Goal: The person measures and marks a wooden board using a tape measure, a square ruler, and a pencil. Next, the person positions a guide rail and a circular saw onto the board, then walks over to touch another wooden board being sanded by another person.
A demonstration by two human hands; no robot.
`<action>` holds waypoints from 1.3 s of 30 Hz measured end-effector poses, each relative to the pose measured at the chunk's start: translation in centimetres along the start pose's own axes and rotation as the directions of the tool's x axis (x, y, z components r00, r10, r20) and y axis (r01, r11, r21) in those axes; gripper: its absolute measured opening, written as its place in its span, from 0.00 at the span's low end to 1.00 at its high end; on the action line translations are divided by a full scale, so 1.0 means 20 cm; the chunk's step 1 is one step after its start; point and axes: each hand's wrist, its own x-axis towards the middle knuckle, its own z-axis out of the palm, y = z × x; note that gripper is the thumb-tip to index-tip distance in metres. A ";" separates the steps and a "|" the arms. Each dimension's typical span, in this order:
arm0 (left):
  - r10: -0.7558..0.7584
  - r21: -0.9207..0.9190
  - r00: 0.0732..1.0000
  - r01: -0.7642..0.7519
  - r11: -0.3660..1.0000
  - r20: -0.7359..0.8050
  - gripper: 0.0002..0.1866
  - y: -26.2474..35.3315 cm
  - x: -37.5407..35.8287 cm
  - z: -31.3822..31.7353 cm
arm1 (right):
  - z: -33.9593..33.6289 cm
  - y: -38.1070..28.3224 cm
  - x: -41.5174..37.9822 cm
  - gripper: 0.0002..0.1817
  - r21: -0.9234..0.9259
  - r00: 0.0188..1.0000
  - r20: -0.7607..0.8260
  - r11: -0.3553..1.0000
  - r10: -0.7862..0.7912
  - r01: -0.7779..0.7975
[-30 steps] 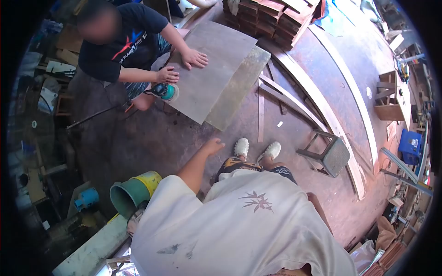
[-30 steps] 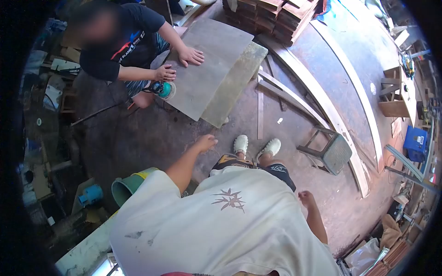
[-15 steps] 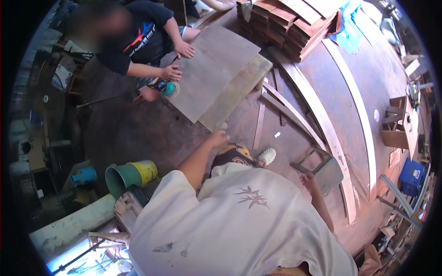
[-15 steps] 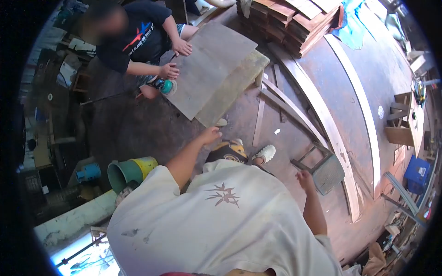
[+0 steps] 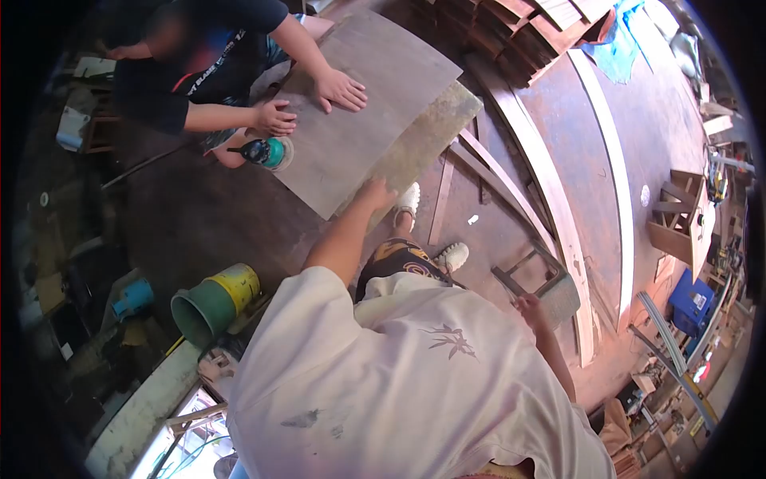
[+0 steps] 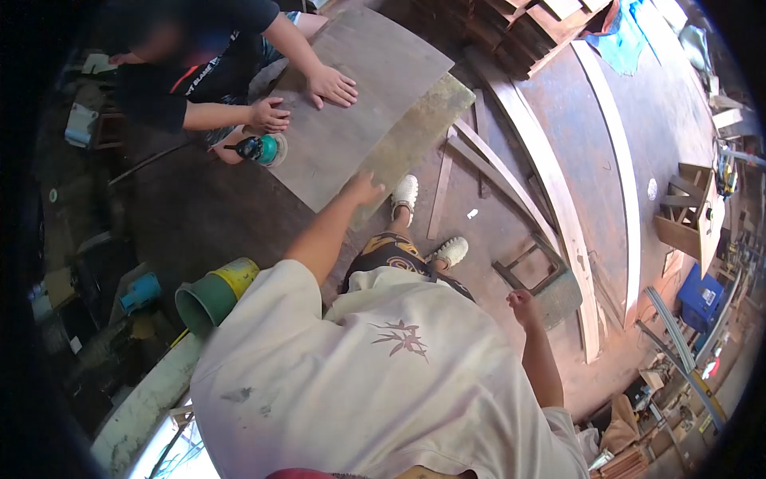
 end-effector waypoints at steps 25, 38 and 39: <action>-0.008 0.397 0.997 -0.021 0.918 0.071 0.50 0.00 0.63 -0.19 | 0.28 -1.71 -0.21 0.26 0.995 0.992 -0.101 0.021 0.071 0.100; 0.014 0.450 0.999 0.011 0.893 -0.052 0.50 -0.06 0.71 -0.26 | 0.36 -1.57 -0.18 0.23 0.875 0.962 -0.274 0.417 0.013 0.244; -0.024 0.427 0.998 0.043 0.903 -0.050 0.50 -0.04 0.71 -0.29 | 0.36 -1.55 -0.18 0.23 0.874 0.962 -0.275 0.420 0.010 0.245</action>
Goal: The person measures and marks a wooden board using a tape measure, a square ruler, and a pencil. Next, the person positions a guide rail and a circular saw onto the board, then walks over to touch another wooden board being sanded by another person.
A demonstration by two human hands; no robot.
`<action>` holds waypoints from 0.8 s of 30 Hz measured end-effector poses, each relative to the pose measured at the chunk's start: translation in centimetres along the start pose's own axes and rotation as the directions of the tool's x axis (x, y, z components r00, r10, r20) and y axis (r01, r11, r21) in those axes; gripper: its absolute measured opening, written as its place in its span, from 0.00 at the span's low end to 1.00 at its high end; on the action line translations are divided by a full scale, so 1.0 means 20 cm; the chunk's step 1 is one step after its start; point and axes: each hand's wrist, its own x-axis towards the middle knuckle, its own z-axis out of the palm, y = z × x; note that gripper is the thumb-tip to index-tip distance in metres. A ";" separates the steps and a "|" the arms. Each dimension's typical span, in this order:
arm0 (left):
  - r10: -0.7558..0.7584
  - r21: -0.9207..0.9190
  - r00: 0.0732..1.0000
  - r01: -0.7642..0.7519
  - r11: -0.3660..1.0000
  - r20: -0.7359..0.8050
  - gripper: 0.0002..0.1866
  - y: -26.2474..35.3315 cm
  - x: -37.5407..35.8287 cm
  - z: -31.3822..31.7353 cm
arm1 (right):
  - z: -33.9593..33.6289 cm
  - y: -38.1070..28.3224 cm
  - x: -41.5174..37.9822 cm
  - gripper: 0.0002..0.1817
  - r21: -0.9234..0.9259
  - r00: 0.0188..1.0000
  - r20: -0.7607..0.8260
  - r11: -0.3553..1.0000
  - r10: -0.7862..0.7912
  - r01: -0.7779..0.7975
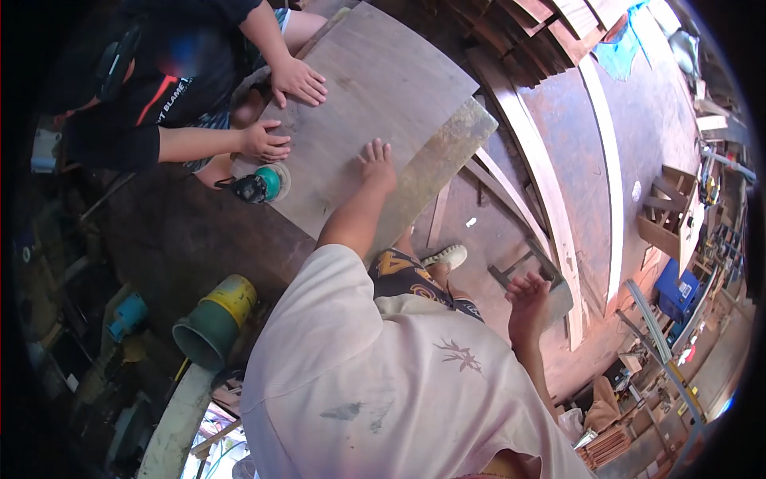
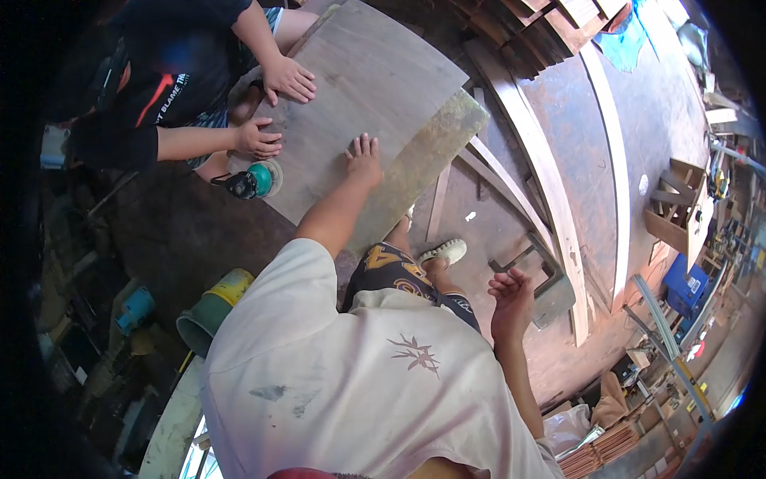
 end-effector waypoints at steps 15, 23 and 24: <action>0.055 -0.049 0.995 -0.051 0.997 0.079 0.44 0.11 -0.14 0.08 | -0.63 0.45 0.07 0.14 -0.832 0.957 0.113 0.553 0.266 -0.056; 0.054 0.009 0.998 -0.054 0.998 0.030 0.50 0.07 -0.10 0.05 | -0.90 0.52 0.05 0.14 -0.839 0.943 -0.054 0.497 0.329 -0.222; 0.033 -0.011 0.999 -0.033 0.999 0.035 0.50 0.05 -0.10 0.01 | -0.90 0.51 0.03 0.14 -0.828 0.943 -0.055 0.513 0.329 -0.227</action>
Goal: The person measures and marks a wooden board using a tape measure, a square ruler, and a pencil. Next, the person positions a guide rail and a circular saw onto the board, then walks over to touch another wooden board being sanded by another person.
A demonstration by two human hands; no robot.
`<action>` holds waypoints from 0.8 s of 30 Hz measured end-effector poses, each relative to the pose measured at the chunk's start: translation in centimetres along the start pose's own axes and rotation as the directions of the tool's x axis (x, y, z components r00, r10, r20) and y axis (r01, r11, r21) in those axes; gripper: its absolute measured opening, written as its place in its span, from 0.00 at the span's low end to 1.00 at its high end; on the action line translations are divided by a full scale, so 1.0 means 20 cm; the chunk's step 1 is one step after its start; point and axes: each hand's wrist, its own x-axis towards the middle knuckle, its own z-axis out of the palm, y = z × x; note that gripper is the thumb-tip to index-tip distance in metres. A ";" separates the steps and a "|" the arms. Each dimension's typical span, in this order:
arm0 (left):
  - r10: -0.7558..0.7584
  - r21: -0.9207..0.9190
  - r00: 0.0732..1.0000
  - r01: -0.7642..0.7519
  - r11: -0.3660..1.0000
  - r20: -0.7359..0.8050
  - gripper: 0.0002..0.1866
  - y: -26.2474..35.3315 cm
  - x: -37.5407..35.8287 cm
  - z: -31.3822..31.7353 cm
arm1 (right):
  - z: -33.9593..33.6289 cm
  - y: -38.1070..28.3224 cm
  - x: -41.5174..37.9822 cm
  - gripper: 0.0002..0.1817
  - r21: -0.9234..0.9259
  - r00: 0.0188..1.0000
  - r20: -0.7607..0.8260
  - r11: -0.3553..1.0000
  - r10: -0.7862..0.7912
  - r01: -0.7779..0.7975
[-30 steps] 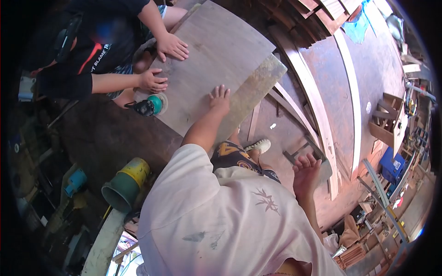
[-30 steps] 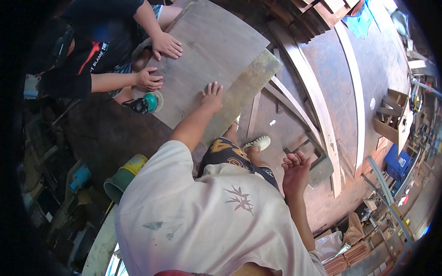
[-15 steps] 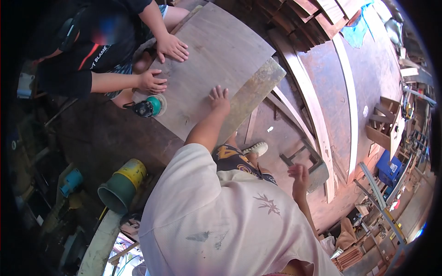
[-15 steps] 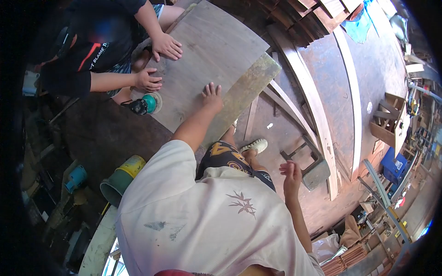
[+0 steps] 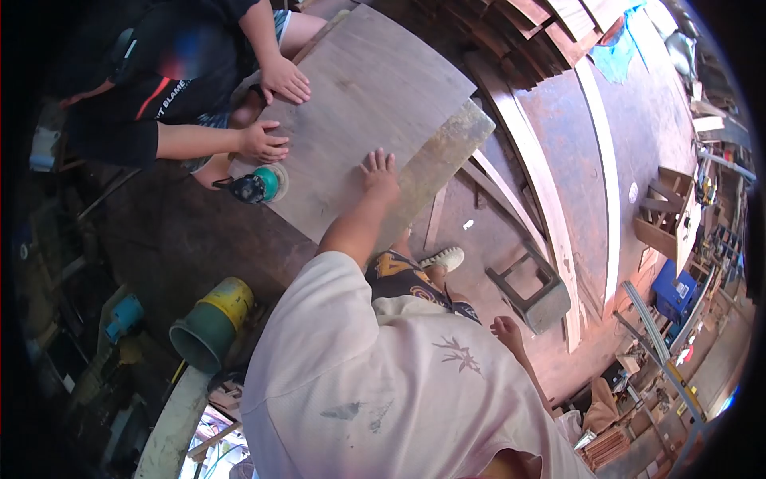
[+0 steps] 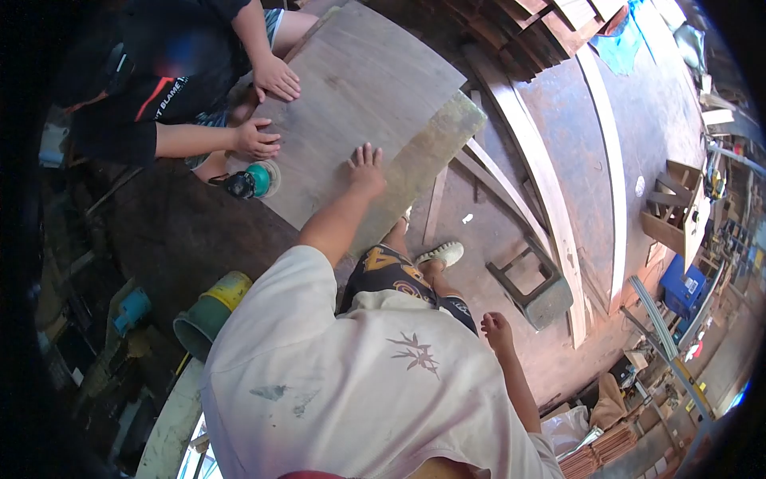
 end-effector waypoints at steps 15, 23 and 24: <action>-0.129 -0.149 0.988 0.140 0.979 0.086 0.53 -0.15 -0.12 0.10 | 0.16 -0.30 0.03 0.21 0.376 0.978 -0.143 0.906 -0.150 0.194; 0.065 -0.309 0.976 0.002 0.951 0.207 0.46 -0.03 -0.36 0.25 | 0.27 -0.34 0.03 0.31 0.832 0.998 -0.051 0.552 -0.031 0.060; 0.162 -0.401 0.959 -0.058 0.914 0.232 0.44 -0.04 -0.34 0.29 | 0.27 -0.34 0.02 0.33 0.847 0.999 -0.030 0.530 -0.033 0.043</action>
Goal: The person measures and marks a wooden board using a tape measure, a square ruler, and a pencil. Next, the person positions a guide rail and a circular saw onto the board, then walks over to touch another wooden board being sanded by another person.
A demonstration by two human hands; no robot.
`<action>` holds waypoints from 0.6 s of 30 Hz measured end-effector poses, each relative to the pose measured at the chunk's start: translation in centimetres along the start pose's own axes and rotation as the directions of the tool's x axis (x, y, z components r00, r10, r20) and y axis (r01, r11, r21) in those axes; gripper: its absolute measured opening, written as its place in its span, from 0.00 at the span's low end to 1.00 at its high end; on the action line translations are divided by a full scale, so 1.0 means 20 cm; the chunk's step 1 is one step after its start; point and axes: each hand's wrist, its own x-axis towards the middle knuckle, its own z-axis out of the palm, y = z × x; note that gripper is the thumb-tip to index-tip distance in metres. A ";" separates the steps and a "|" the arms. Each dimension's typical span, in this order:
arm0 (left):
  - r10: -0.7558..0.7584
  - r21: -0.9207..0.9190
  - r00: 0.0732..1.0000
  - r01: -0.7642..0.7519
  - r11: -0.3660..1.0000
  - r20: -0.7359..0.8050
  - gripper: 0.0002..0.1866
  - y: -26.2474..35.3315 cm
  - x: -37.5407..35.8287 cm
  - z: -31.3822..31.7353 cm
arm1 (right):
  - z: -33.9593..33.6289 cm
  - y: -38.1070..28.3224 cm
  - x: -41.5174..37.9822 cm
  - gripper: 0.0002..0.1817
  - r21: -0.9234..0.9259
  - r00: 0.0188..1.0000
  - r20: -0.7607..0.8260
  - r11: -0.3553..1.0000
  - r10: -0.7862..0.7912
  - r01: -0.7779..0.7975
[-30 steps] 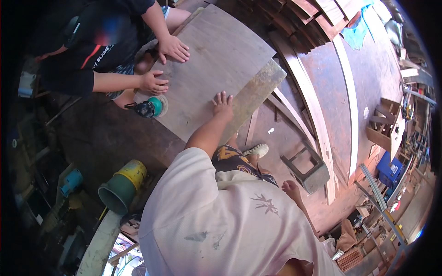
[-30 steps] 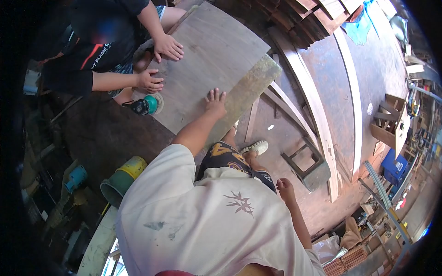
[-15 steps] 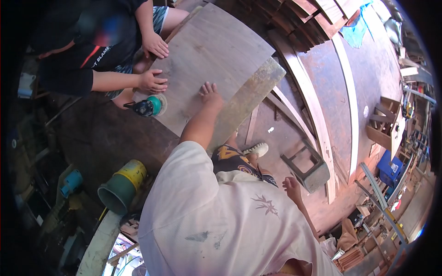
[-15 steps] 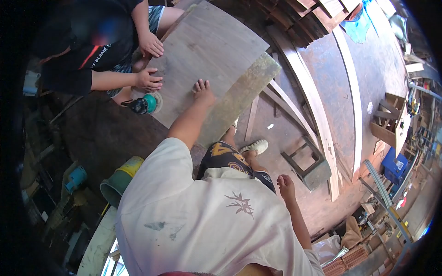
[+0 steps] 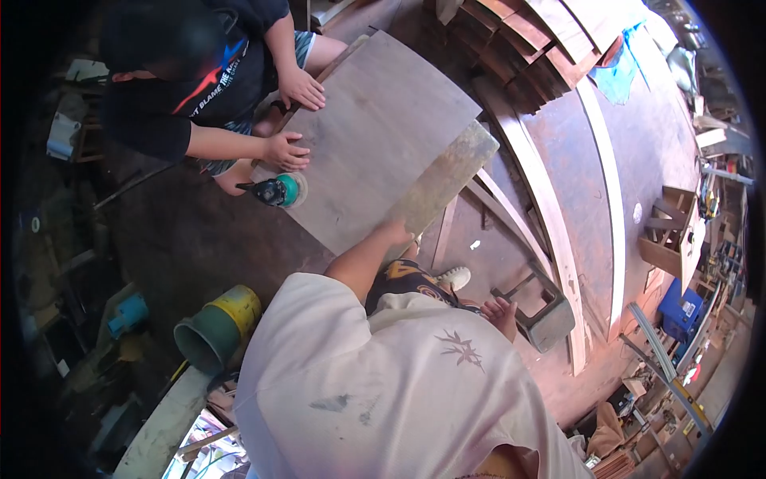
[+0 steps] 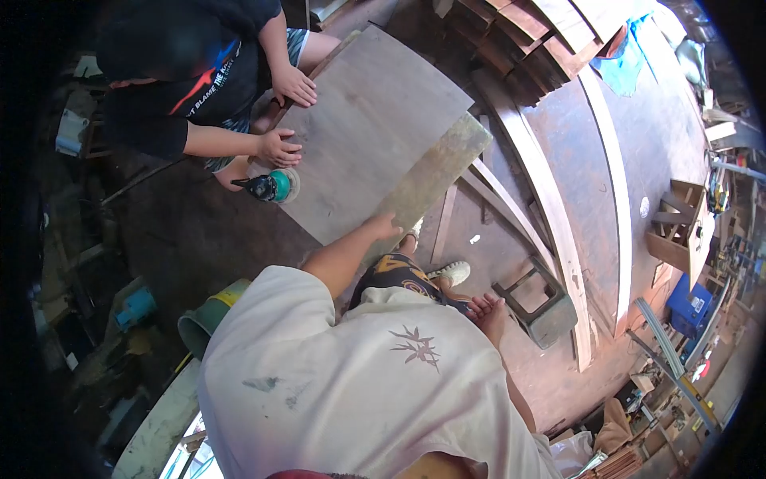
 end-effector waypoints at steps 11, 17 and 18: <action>0.151 -0.001 0.988 -0.151 0.989 -0.014 0.38 0.01 -0.01 -0.02 | -0.18 -0.04 -0.10 0.29 -0.046 0.975 0.068 0.975 -0.213 0.217; 0.191 -0.009 0.981 -0.191 0.982 -0.032 0.37 0.01 -0.01 -0.03 | -0.42 -0.07 -0.15 0.28 -0.294 0.969 0.062 0.923 -0.240 0.247; 0.183 0.021 0.983 -0.183 0.983 -0.020 0.36 0.04 -0.05 -0.05 | -0.48 -0.07 -0.16 0.28 -0.333 0.968 0.057 0.910 -0.243 0.248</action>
